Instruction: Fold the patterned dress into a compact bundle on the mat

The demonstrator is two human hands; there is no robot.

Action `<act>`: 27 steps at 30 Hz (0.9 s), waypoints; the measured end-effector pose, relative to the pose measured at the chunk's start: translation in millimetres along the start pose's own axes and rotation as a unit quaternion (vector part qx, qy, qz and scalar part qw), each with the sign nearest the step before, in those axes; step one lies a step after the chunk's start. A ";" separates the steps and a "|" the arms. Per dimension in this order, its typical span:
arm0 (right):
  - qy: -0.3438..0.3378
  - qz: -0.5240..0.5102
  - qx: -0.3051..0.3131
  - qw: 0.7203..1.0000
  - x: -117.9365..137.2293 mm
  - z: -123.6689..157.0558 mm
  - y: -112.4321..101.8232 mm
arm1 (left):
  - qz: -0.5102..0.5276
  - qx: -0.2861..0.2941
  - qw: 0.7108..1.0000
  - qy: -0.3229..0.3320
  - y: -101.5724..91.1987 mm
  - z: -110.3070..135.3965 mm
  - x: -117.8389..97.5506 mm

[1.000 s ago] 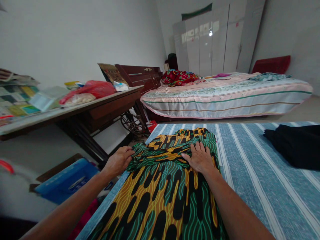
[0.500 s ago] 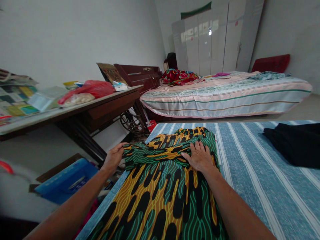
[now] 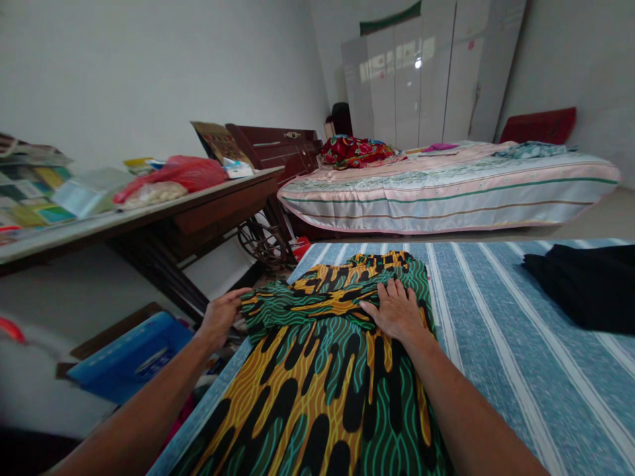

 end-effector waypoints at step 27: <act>-0.004 -0.004 -0.009 1.000 0.3 -1.8 -1.7 | 0.006 -0.025 0.994 0.104 14.4 29.7 -69.7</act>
Point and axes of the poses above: each hand's wrist, its own z-axis away from the middle knuckle, its own y-axis out of the palm, x = y × z, the point moved 9 cm from there along -z, towards the middle knuckle, and after that the axes turned 1 degree about -z, right-handed, at the moved point
